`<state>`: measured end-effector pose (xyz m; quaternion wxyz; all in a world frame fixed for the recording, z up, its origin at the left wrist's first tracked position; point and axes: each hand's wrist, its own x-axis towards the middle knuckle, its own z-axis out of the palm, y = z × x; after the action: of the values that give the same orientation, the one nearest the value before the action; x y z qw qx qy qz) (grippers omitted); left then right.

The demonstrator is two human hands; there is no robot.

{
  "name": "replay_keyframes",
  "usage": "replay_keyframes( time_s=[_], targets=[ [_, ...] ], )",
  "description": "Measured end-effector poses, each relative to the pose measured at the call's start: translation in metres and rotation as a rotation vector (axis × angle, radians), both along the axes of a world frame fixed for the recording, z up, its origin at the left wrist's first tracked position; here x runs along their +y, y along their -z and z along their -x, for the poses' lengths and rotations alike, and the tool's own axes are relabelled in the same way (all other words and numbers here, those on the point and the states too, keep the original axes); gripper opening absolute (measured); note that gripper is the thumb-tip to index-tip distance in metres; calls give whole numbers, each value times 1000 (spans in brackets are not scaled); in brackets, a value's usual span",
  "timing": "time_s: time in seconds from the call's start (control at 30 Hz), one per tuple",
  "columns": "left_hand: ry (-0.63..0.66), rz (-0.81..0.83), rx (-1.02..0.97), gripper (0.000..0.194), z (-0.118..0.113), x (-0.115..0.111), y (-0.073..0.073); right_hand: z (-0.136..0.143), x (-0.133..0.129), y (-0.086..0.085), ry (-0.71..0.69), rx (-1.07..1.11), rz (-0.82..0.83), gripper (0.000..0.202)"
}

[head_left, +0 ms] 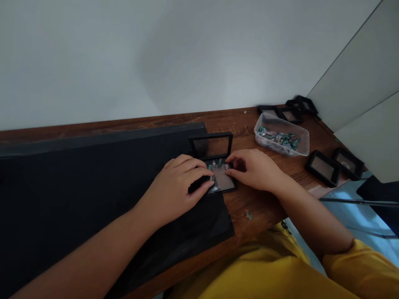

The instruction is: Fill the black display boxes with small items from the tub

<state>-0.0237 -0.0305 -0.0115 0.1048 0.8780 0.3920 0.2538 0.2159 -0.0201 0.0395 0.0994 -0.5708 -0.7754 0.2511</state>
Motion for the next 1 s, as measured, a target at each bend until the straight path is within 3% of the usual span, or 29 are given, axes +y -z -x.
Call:
replay_keyframes(
  time_s=[0.23,0.43,1.0],
  targets=[
    [83,-54,-61,26,5,2,-7,-1,0,1,-7,1,-6,23],
    [45,-41,-83,25,20,14,-13,-1,-1,1,-15,-3,-8,23],
    [-32,131,-152,31,28,28,5,-1,-1,0,-20,0,-15,20]
  ],
)
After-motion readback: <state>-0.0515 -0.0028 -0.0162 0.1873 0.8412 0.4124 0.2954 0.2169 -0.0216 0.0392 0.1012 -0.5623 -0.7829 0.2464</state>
